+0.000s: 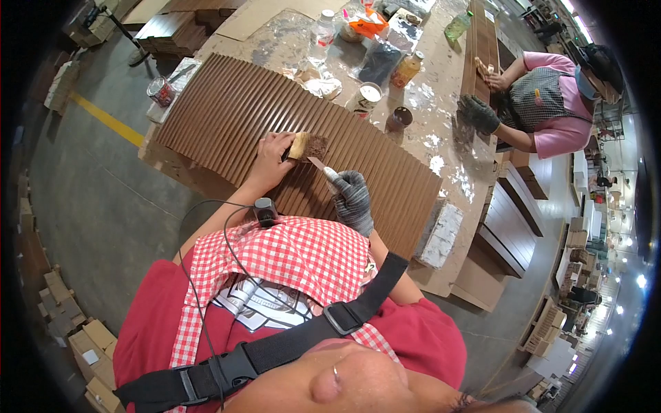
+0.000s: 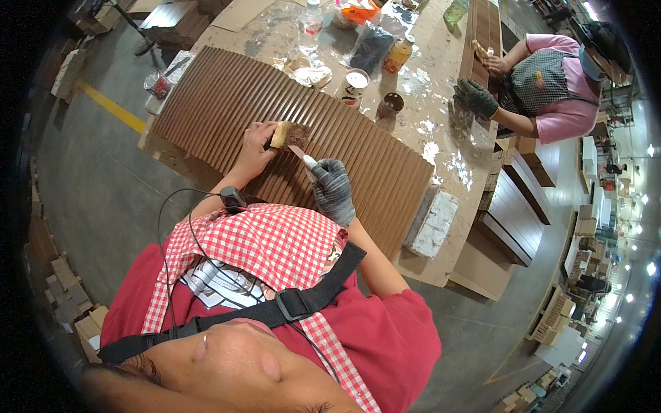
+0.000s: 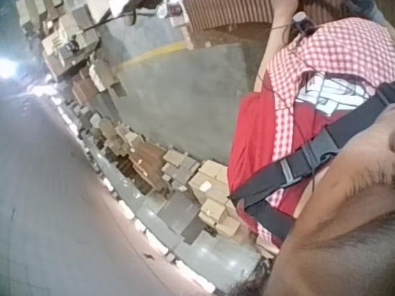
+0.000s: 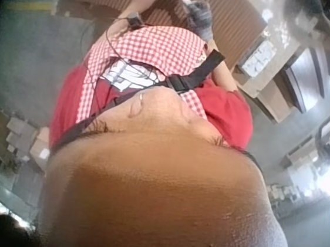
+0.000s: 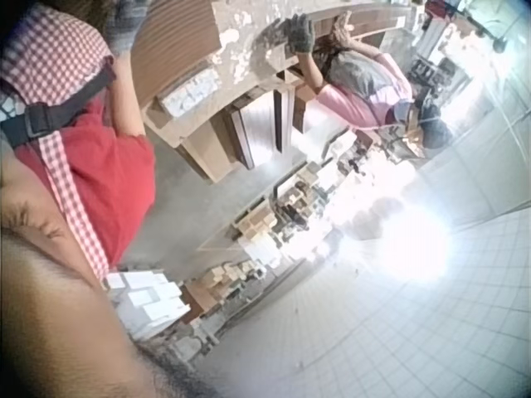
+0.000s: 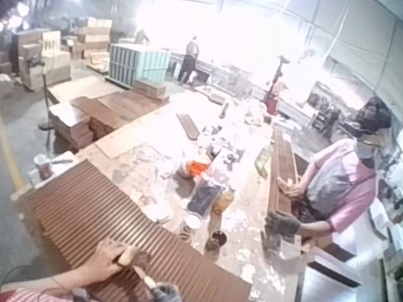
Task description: The person uses a small sponge to apply a liquid into the grooves of a wooden panel and then wipes the surface with a white cloth using liquid from a bottle.
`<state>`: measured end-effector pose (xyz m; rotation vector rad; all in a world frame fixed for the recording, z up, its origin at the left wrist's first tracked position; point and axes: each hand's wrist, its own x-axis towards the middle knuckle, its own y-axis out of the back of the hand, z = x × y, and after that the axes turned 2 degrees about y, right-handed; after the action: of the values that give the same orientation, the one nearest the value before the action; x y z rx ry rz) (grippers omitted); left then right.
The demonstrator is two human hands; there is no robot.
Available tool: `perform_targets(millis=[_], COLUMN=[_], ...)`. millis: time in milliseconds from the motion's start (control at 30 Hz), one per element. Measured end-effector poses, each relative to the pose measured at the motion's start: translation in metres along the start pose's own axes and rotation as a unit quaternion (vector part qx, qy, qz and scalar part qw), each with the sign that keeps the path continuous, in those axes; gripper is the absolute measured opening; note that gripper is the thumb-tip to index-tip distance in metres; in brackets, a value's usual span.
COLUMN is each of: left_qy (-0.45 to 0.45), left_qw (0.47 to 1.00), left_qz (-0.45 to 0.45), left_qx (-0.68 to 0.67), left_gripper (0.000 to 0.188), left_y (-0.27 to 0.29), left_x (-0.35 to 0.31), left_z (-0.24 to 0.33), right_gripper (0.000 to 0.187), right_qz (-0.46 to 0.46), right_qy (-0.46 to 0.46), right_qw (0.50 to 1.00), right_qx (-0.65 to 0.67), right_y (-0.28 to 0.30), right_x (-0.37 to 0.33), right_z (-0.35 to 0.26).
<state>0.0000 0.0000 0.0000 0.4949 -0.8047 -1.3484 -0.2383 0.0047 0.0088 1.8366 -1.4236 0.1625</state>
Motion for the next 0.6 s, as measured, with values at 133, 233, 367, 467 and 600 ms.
perform_targets(millis=[133,233,367,467,600], left_qy=[-0.009,-0.013,-0.019,-0.024,-0.016], left_qw=[1.0,1.0,1.0,1.0,1.0], left_qz=[0.002,-0.005,-0.003,0.005,-0.004], left_qx=[0.013,0.001,-0.006,-0.004,-0.006], left_gripper=[0.055,0.055,0.054,0.054,0.054], left_y=[0.007,0.004,0.002,0.001,0.003], left_x=[-0.001,-0.005,-0.003,-0.002,-0.006], left_z=[-0.004,0.0,0.0,-0.003,-0.003], right_gripper=[0.021,0.023,0.024,0.024,0.023], right_qz=[0.045,-0.012,-0.039,-0.018,-0.012], right_qy=[-0.11,-0.305,-0.397,-0.407,-0.374], right_qw=[0.984,0.928,0.871,0.869,0.863], right_qx=[0.129,0.215,0.288,0.281,0.34], right_y=[0.005,0.018,0.016,0.018,0.019], right_x=[0.013,0.023,0.037,0.041,0.037], right_z=[-0.008,-0.006,0.007,0.017,0.019])
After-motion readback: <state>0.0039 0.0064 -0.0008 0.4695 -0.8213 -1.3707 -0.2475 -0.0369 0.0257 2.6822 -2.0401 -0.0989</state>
